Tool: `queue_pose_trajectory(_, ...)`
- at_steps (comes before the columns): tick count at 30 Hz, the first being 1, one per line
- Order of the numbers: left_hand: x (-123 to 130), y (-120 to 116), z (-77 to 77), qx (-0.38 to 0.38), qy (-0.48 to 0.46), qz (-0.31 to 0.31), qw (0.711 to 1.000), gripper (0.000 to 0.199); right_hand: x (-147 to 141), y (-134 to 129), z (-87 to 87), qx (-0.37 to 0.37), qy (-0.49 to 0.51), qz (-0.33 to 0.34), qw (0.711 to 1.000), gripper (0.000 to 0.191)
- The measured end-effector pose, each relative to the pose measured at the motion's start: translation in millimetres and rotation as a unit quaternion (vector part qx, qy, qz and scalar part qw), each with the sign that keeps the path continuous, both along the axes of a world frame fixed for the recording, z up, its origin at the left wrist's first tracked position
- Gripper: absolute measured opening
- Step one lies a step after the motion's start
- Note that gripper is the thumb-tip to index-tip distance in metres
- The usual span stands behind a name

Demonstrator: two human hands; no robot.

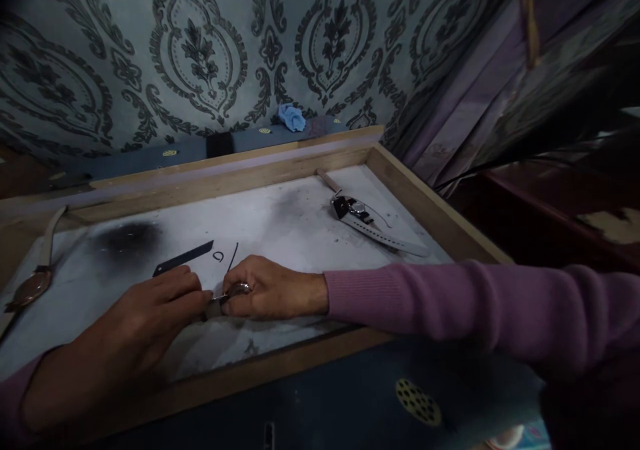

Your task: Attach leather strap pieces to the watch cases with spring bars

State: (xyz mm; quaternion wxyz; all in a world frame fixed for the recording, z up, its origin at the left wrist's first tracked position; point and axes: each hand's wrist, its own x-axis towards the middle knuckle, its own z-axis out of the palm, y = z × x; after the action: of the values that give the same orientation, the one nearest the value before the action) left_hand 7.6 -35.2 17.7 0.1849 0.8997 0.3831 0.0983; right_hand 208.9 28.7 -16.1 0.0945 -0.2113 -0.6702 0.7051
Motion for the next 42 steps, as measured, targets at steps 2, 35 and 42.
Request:
queue_pose_trajectory(2,0,-3,-2.1,0.023,0.005,-0.009,1.000,0.032,0,0,0.0,-0.003,0.002,-0.001,1.000,0.007)
queue_pose_trajectory(35,-17,6,-10.8,0.157,-0.033,0.091,0.983,0.019,-1,4,0.2,-0.081,0.016,-0.004,0.997,0.009)
queue_pose_trajectory(42,-16,13,-4.9,0.146,-0.030,0.123,0.981,0.025,-1,4,-1.9,-0.074,0.014,-0.022,0.997,0.012)
